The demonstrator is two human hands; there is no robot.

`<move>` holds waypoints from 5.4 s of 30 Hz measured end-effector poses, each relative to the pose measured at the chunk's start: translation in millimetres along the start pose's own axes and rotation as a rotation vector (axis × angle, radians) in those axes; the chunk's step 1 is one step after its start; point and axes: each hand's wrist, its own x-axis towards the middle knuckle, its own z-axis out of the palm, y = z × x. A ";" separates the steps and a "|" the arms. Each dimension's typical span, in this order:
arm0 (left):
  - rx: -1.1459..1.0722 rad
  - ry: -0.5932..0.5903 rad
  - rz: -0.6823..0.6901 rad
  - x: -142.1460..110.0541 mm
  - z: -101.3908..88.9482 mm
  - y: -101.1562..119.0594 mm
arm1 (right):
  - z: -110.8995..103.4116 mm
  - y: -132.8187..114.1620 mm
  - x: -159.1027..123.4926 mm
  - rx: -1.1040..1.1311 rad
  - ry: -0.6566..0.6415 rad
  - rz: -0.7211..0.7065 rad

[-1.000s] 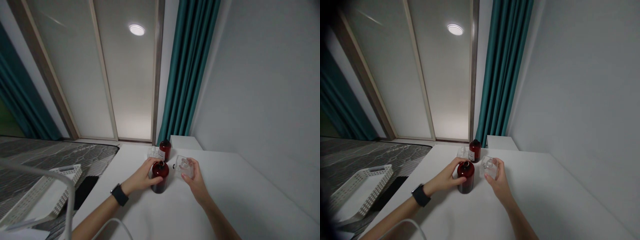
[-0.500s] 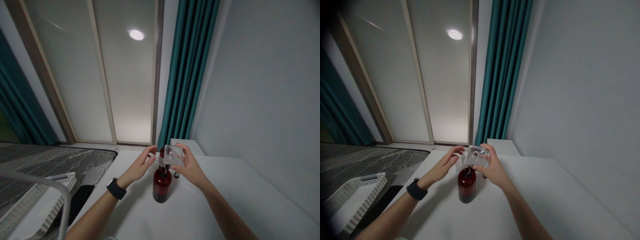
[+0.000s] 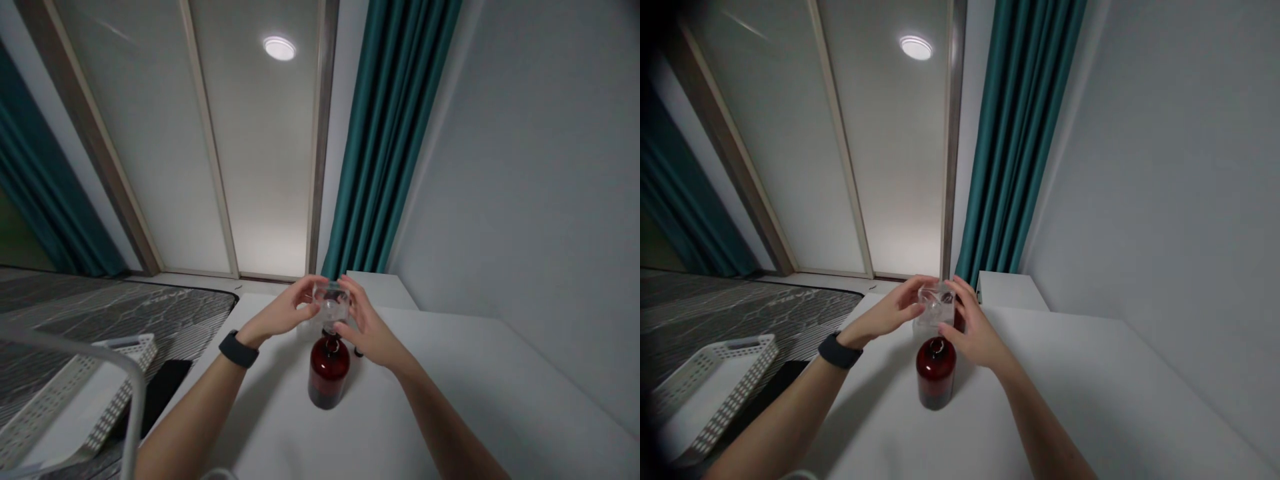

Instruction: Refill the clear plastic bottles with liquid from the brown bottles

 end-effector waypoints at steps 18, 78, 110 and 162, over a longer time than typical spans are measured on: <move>0.450 -0.085 0.023 -9.5 3.8 24.0 | -14.4 -10.3 -10.2 -0.192 -0.011 -0.019; 0.796 -0.112 0.189 -13.9 5.6 48.7 | -13.3 -36.1 -18.8 -0.570 -0.037 -0.195; 0.818 -0.076 0.249 -14.9 6.4 53.9 | -10.6 -37.9 -19.4 -0.651 -0.014 -0.320; 0.928 -0.052 0.373 -18.7 7.6 67.5 | -4.8 -39.3 -22.3 -0.710 0.043 -0.453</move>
